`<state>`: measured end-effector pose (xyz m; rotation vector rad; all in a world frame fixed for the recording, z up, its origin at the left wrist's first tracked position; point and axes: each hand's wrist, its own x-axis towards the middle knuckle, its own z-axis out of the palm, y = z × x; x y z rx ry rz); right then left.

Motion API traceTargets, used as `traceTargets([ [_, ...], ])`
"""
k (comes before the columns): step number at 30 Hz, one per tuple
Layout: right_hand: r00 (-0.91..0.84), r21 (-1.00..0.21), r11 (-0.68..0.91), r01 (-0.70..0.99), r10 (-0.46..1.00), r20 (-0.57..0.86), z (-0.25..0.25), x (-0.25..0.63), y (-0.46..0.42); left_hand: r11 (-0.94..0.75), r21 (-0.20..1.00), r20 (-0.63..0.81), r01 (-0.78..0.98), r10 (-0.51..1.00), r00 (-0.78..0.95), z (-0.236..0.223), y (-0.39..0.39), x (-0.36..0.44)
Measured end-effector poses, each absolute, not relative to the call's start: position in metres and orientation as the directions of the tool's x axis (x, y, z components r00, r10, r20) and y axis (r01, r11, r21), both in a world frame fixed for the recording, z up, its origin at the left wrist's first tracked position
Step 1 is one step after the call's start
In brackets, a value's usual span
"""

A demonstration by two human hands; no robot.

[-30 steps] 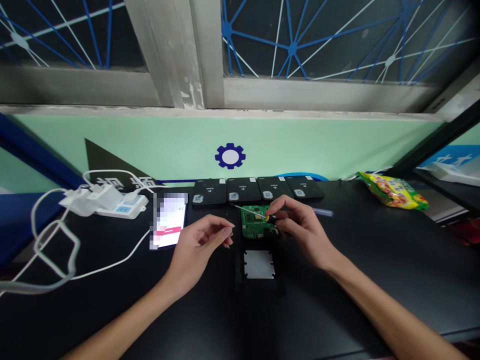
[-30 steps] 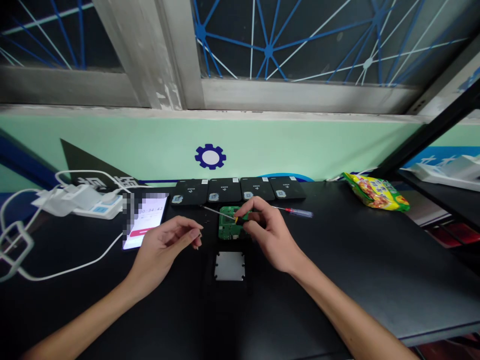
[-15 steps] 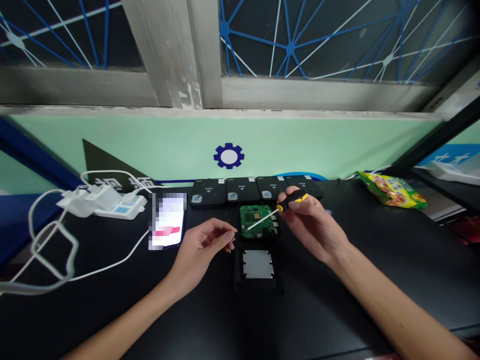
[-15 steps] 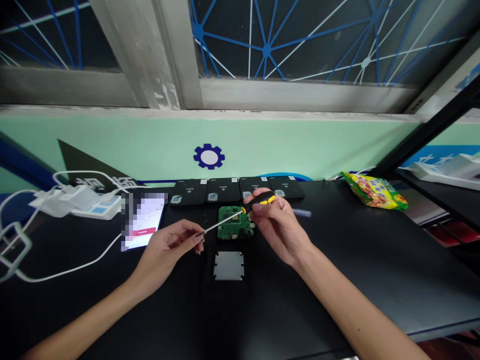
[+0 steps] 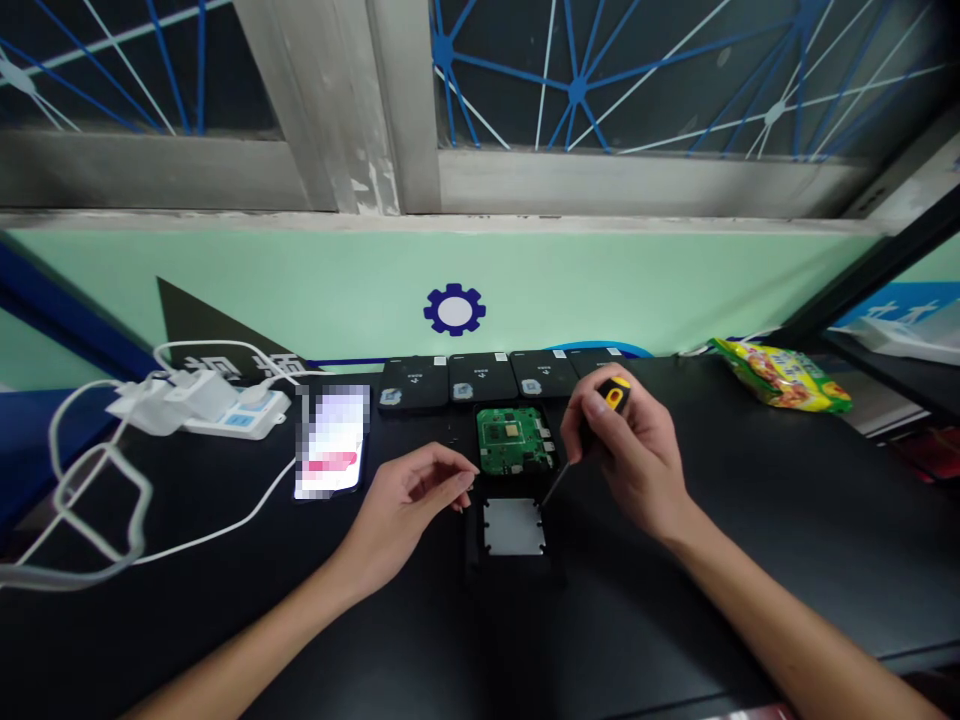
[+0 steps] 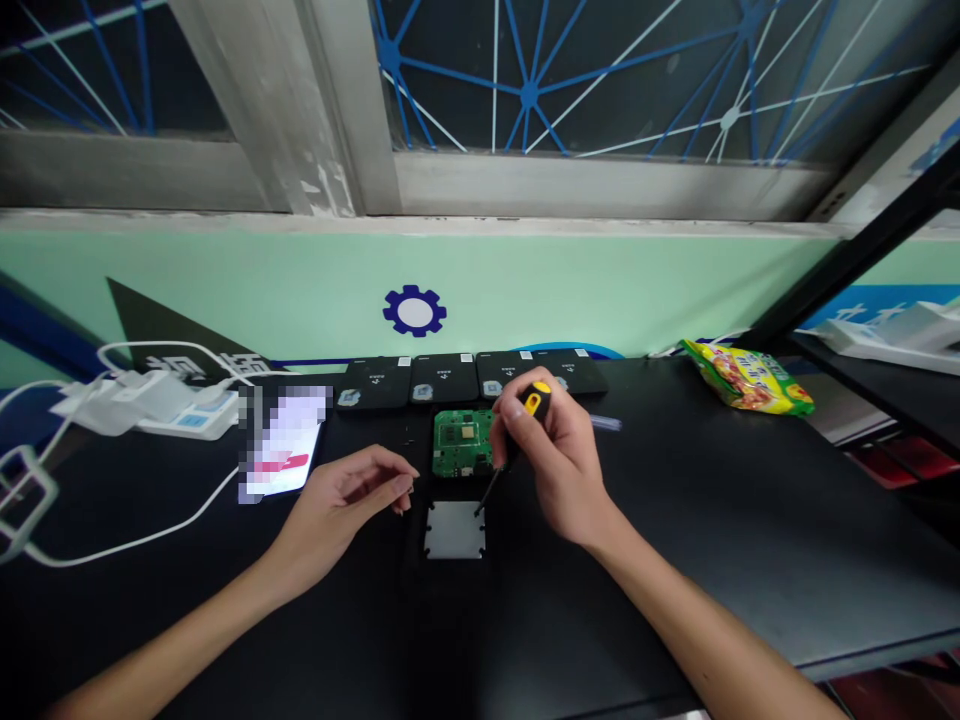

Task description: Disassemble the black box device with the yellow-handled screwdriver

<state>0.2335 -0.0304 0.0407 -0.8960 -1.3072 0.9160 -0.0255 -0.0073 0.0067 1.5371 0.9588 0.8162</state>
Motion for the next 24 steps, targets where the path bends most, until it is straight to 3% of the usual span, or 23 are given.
traceTargets([
  [5, -0.026, -0.887, 0.457, 0.060, 0.889, 0.456, 0.040, 0.228, -0.036, -0.074, 0.980, -0.021, 0.185, 0.883, 0.469, 0.003, -0.008, -0.025],
  [15, -0.064, -0.894, 0.442, 0.069, 0.897, 0.438, 0.030, 0.227, -0.035, -0.076, 0.976, -0.035, 0.202, 0.866, 0.498, 0.004, -0.010, -0.025],
  [24, -0.076, -0.896, 0.434, 0.095, 0.901, 0.428, 0.026, 0.226, -0.034, -0.202, 0.932, -0.001, 0.302, 0.830, 0.558, 0.002, -0.011, -0.027],
])
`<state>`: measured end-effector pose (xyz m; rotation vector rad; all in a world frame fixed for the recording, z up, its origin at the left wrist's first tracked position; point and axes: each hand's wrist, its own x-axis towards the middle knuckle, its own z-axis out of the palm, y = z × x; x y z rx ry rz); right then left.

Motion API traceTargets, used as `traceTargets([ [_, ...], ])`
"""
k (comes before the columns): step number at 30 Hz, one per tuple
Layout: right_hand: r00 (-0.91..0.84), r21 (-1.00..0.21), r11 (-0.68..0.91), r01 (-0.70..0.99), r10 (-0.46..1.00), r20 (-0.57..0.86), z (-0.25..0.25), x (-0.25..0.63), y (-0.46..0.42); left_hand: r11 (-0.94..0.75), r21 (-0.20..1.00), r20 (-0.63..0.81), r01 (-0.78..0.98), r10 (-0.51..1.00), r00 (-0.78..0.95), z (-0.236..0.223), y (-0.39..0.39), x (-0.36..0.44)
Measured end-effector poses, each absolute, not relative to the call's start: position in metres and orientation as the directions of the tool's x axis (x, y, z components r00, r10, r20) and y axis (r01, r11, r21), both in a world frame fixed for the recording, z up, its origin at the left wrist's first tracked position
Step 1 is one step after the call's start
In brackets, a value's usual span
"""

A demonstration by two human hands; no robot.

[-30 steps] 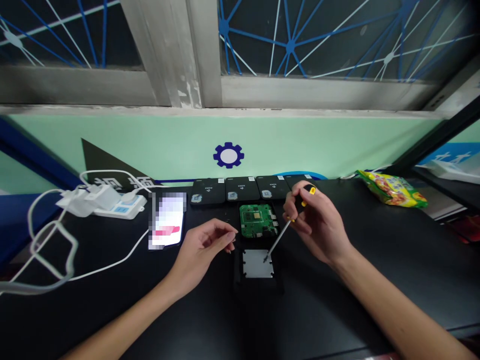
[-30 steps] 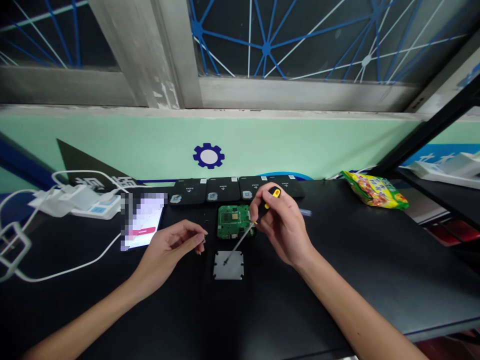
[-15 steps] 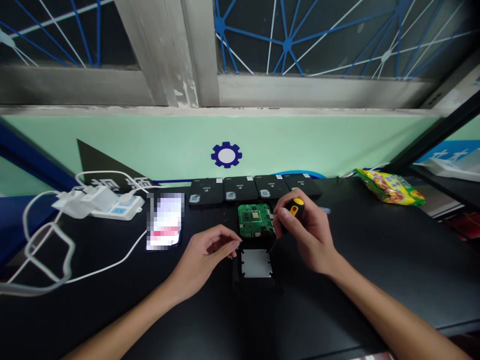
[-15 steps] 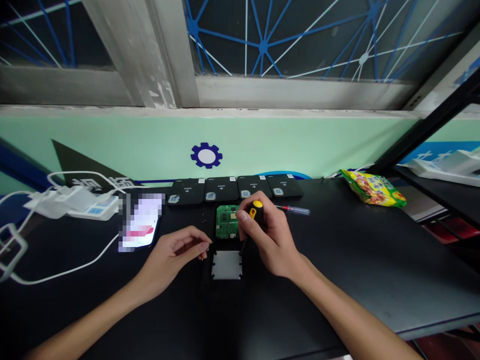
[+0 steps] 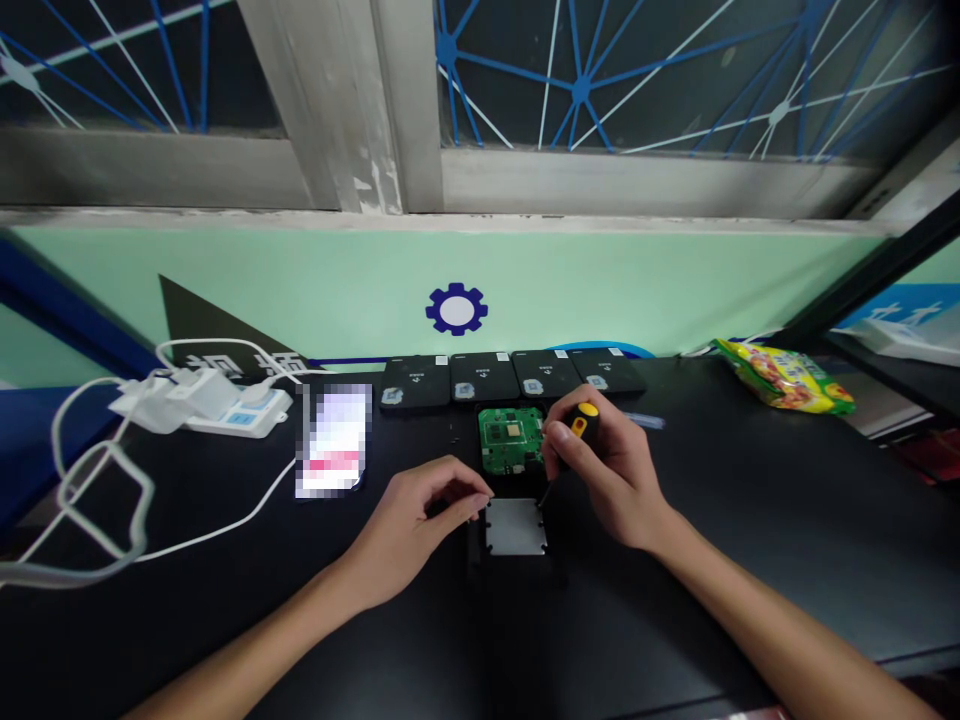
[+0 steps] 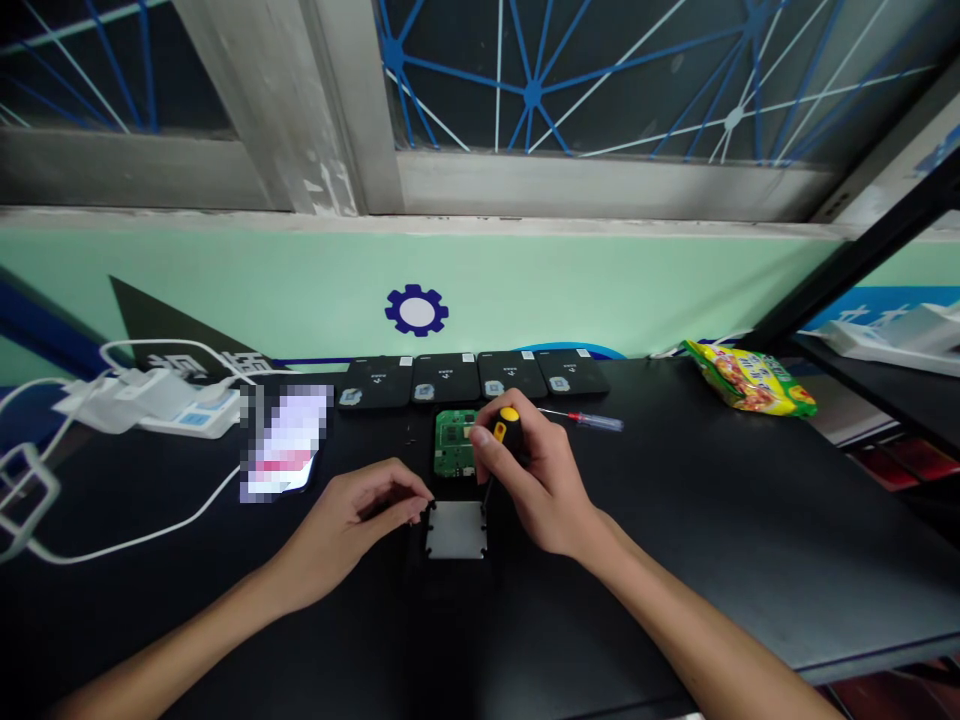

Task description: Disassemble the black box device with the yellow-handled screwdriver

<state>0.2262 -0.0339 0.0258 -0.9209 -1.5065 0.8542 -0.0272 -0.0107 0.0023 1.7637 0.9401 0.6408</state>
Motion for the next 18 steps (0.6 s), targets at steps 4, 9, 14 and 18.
traceTargets([
  [4, -0.069, -0.897, 0.431, 0.104, 0.902, 0.425, 0.0265, 0.2263, -0.0347, -0.249, 0.913, 0.022, 0.323, 0.821, 0.571, 0.0022, -0.0115, -0.0271],
  [9, -0.073, -0.895, 0.434, 0.105, 0.901, 0.429, 0.0267, 0.2262, -0.0367, -0.268, 0.909, 0.040, 0.319, 0.819, 0.573, 0.0025, -0.0116, -0.0261],
  [14, -0.076, -0.893, 0.438, 0.102, 0.899, 0.432, 0.0270, 0.2257, -0.0360, -0.276, 0.904, 0.044, 0.325, 0.819, 0.572, 0.0010, -0.0114, -0.0261],
  [18, -0.070, -0.890, 0.443, 0.104, 0.896, 0.438, 0.0262, 0.2252, -0.0357, -0.280, 0.904, 0.051, 0.322, 0.819, 0.571, -0.0006, -0.0111, -0.0264],
])
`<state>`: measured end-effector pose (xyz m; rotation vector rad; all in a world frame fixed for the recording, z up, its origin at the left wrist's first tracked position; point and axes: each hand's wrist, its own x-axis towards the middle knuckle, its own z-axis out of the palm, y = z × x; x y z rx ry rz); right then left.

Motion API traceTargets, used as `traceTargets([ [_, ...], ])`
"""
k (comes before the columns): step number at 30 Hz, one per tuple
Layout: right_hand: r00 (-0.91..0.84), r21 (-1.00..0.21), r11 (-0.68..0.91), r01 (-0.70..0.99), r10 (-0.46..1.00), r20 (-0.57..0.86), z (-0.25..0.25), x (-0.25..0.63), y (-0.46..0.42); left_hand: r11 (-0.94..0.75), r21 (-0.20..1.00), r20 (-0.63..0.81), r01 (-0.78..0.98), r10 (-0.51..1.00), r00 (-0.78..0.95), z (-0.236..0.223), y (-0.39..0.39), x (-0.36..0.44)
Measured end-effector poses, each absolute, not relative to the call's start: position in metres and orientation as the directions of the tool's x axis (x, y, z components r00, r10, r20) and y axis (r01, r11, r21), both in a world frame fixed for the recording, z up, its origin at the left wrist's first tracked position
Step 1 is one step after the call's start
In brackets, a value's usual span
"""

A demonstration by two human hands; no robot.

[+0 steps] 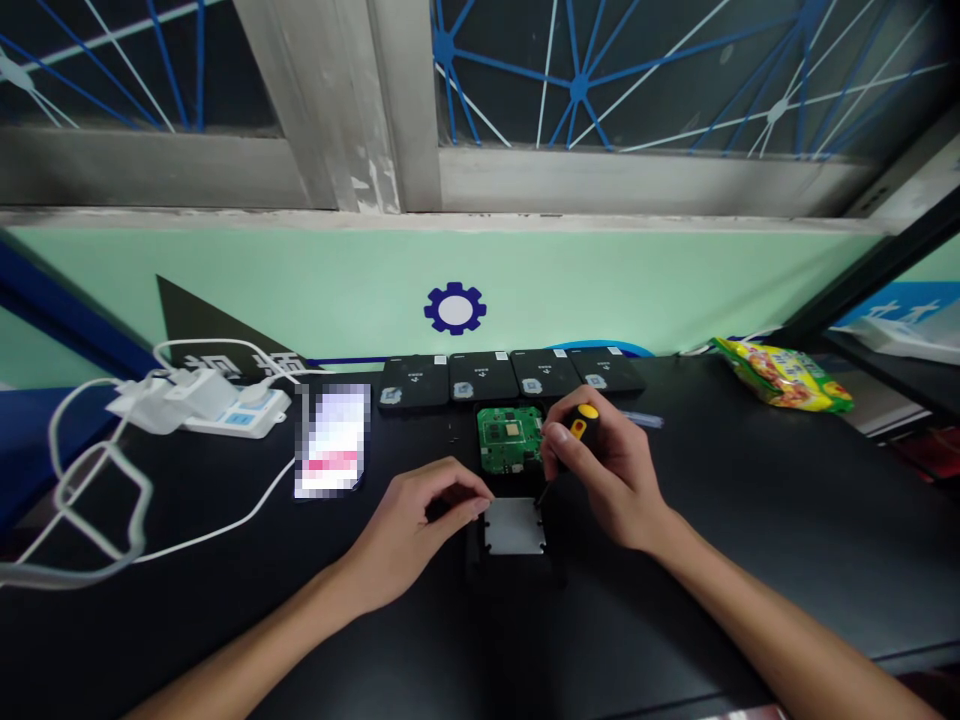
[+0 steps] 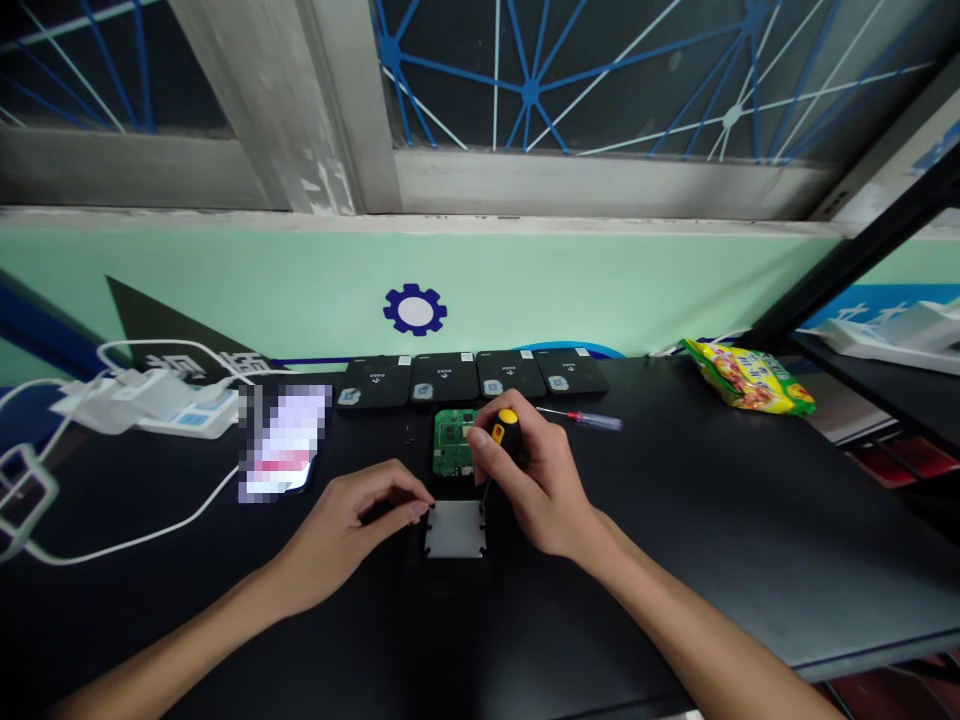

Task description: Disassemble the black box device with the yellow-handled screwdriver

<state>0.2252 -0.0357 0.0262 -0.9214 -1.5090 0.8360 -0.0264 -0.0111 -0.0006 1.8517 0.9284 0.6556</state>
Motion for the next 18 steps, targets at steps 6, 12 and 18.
traceTargets([
  [6, -0.042, -0.879, 0.464, 0.109, 0.886, 0.462, 0.0250, 0.2255, -0.0354, -0.286, 0.903, 0.058, 0.319, 0.819, 0.570, 0.0008, -0.0112, -0.0260],
  [12, -0.042, -0.882, 0.455, 0.121, 0.890, 0.454, 0.0251, 0.2253, -0.0349, -0.296, 0.898, 0.064, 0.325, 0.819, 0.570, 0.0015, -0.0119, -0.0260],
  [18, -0.072, -0.894, 0.428, 0.131, 0.904, 0.422, 0.0251, 0.2259, -0.0356, -0.294, 0.894, 0.057, 0.337, 0.823, 0.566, -0.0003, -0.0115, -0.0263],
])
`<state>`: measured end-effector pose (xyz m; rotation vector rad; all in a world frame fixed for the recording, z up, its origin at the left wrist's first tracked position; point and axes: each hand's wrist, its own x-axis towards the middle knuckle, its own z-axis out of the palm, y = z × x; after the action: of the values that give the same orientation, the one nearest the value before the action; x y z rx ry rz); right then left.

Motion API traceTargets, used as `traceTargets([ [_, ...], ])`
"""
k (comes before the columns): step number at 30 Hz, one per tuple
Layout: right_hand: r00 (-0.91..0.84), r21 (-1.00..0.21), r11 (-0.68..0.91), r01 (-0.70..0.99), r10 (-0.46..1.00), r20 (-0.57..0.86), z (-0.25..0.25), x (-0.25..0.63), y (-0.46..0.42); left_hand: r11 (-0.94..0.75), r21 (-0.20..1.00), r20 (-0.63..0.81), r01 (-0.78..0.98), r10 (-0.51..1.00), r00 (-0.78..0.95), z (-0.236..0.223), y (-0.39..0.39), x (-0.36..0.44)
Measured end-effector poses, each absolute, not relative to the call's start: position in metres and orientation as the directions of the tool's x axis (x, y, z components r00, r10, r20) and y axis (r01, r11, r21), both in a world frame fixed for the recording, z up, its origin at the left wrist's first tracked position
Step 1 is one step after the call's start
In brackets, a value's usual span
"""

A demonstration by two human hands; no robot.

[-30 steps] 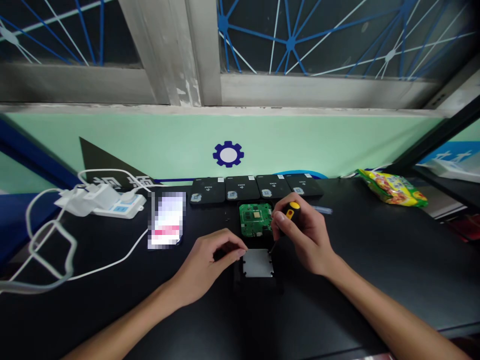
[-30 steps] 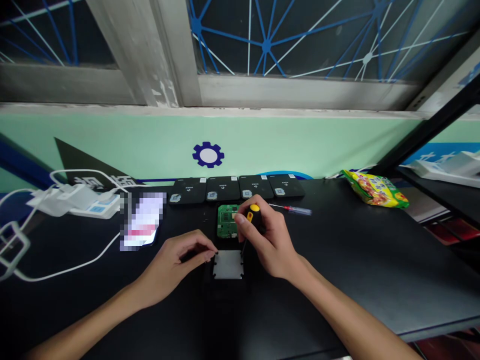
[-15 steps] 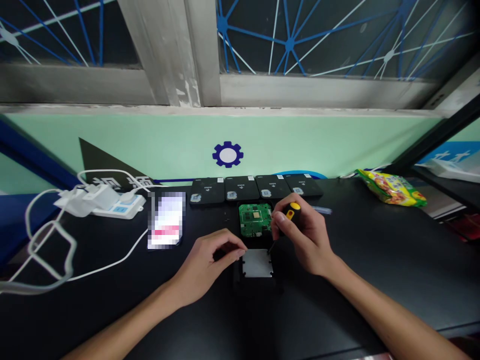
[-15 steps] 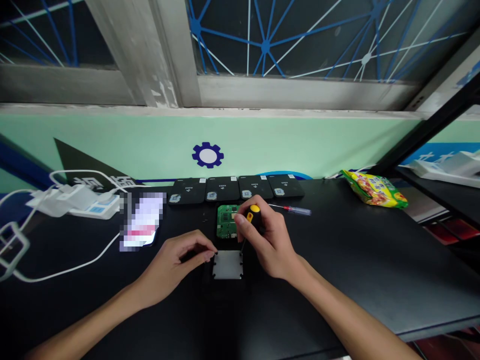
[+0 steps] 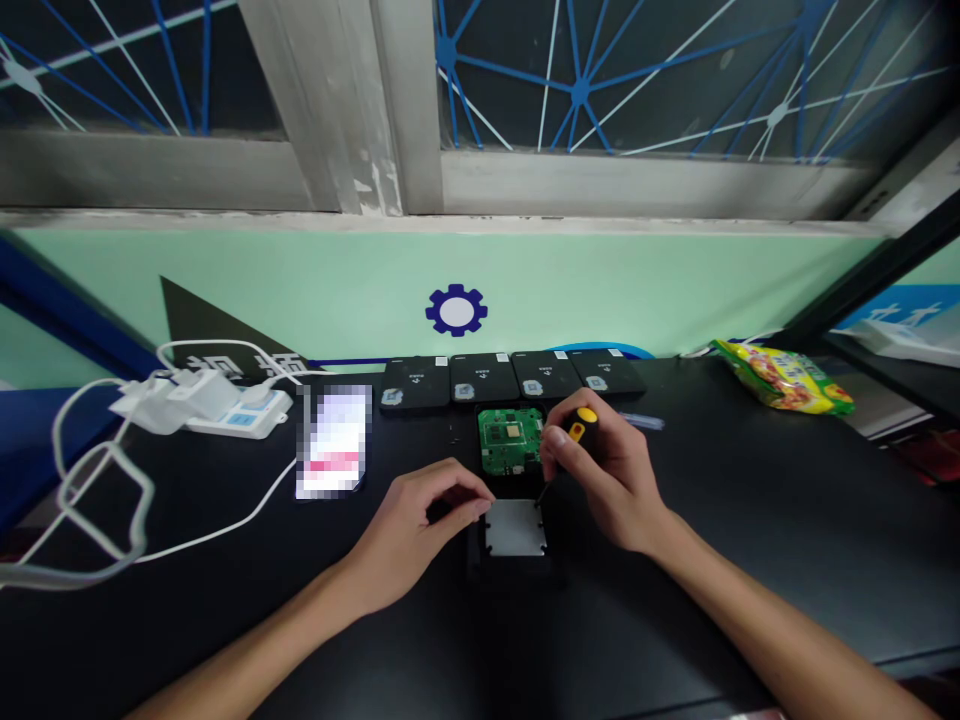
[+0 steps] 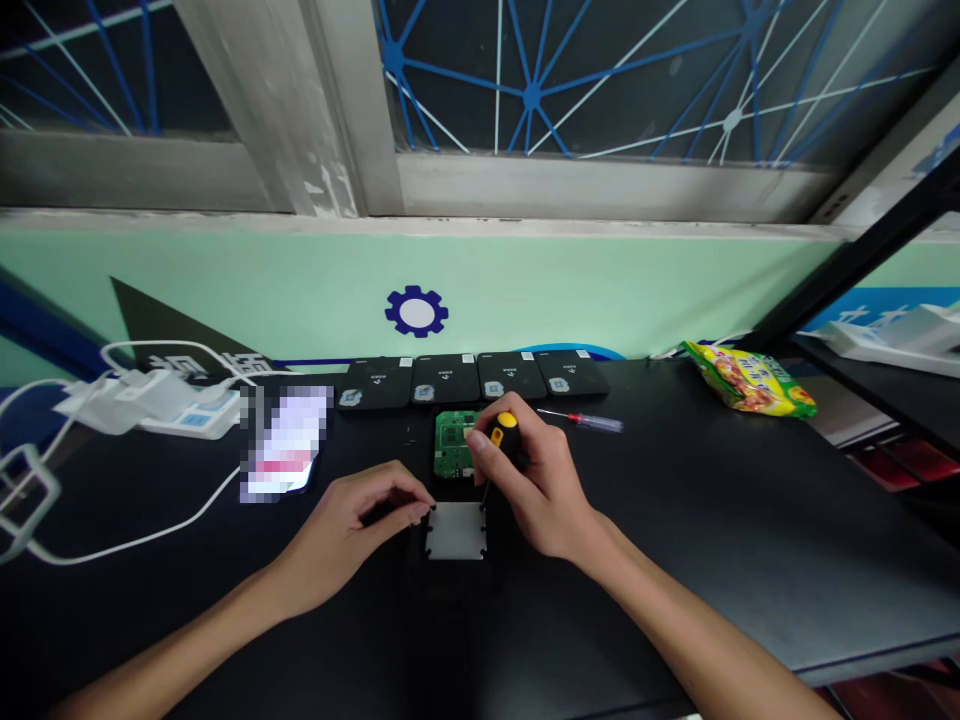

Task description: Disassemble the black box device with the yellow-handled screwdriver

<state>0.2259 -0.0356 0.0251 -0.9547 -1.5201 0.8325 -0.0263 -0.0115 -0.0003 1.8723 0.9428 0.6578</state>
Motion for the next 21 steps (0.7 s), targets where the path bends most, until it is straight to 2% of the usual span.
traceTargets([
  [8, -0.183, -0.882, 0.469, 0.037, 0.871, 0.455, 0.0328, 0.2308, -0.0378, -0.299, 0.898, 0.068, 0.322, 0.819, 0.570, 0.0022, -0.0123, -0.0248],
  [13, -0.210, -0.889, 0.435, -0.144, 0.864, 0.457, 0.0335, 0.2298, -0.0318, -0.301, 0.900, 0.077, 0.314, 0.820, 0.567, 0.0012, -0.0122, -0.0243],
  [17, -0.222, -0.874, 0.270, -0.405, 0.898, 0.380, 0.0305, 0.2293, -0.0299, -0.303, 0.898, 0.075, 0.320, 0.820, 0.567, 0.0017, -0.0123, -0.0241],
  [19, -0.263, -0.861, 0.159, -0.483, 0.911, 0.316, 0.0312, 0.2290, -0.0317, -0.302, 0.896, 0.071, 0.325, 0.821, 0.567, 0.0019, -0.0124, -0.0240],
  [21, -0.276, -0.849, 0.112, -0.516, 0.916, 0.289, 0.0339, 0.2286, -0.0339, -0.300, 0.896, 0.068, 0.328, 0.822, 0.565, 0.0017, -0.0126, -0.0239],
])
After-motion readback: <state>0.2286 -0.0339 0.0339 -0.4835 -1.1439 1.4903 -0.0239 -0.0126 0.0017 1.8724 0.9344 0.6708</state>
